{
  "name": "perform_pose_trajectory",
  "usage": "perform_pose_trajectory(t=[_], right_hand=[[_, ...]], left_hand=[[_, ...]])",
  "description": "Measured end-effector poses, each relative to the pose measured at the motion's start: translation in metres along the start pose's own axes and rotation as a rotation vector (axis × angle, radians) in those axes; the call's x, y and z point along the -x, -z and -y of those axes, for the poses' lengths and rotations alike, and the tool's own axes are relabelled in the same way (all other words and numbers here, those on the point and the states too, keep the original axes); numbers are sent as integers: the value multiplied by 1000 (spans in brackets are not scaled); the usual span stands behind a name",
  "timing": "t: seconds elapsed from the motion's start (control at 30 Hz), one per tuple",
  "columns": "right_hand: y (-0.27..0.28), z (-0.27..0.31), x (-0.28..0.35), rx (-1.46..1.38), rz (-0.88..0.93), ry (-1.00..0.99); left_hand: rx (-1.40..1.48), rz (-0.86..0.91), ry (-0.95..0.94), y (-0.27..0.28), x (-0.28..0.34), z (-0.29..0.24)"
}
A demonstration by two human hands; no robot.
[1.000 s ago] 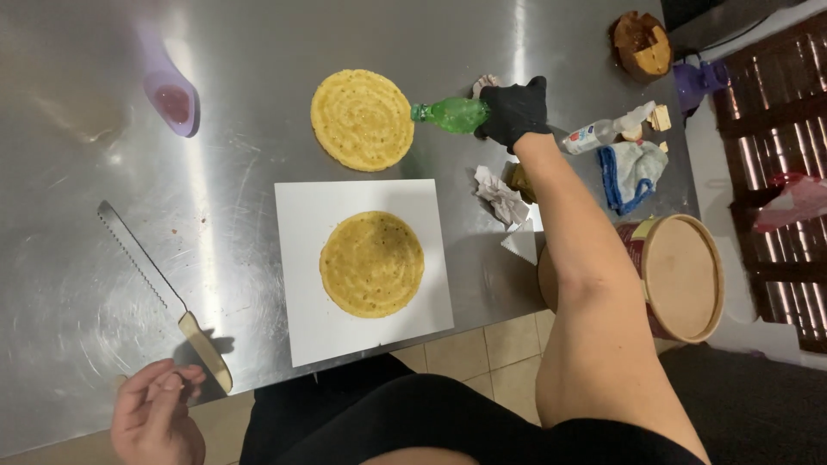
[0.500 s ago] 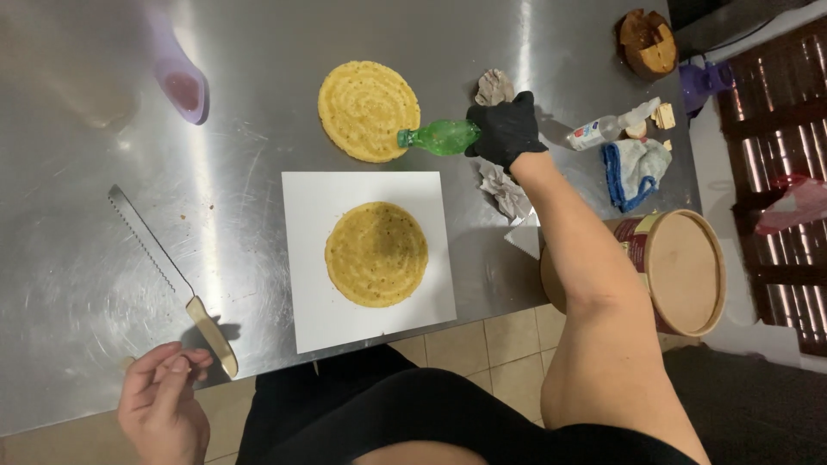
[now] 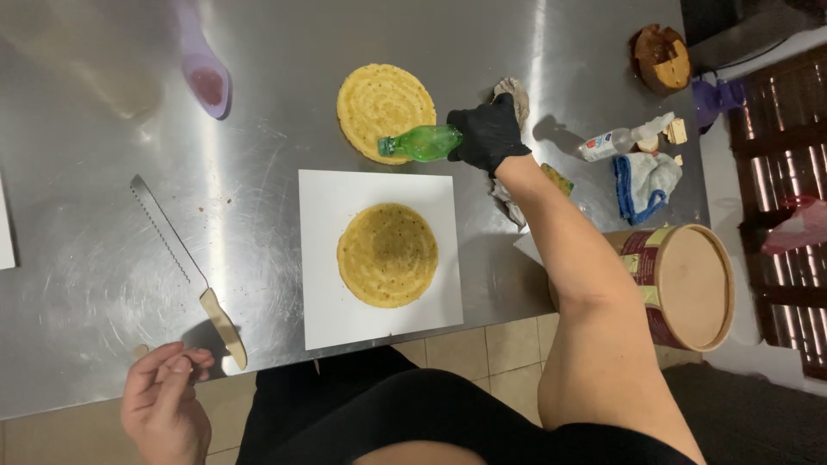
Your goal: The recorder is removing parchment paper from a cake, slicing it horizontally into thin layers, and then moistening the layers with liquid from a green bottle.
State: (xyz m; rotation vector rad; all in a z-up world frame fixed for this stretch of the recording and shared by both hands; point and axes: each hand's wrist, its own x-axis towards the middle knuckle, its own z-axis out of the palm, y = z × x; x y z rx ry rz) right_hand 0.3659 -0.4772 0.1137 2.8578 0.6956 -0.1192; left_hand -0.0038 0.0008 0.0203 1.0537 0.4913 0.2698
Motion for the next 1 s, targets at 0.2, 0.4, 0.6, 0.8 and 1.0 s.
perform_pose_trajectory(t=[0.2, 0.4, 0.6, 0.8, 1.0], right_hand=[[4, 8, -14, 29, -38, 28], [21, 25, -32, 16, -32, 21], [20, 28, -57, 32, 5, 22], [22, 29, -74, 53, 2, 16], [19, 21, -91, 51, -37, -9]], left_hand=[[8, -25, 0, 5, 0, 2], [23, -22, -18, 10, 1, -1], [54, -30, -50, 16, 6, 3], [52, -62, -55, 24, 10, 5], [38, -89, -52, 28, 11, 7]])
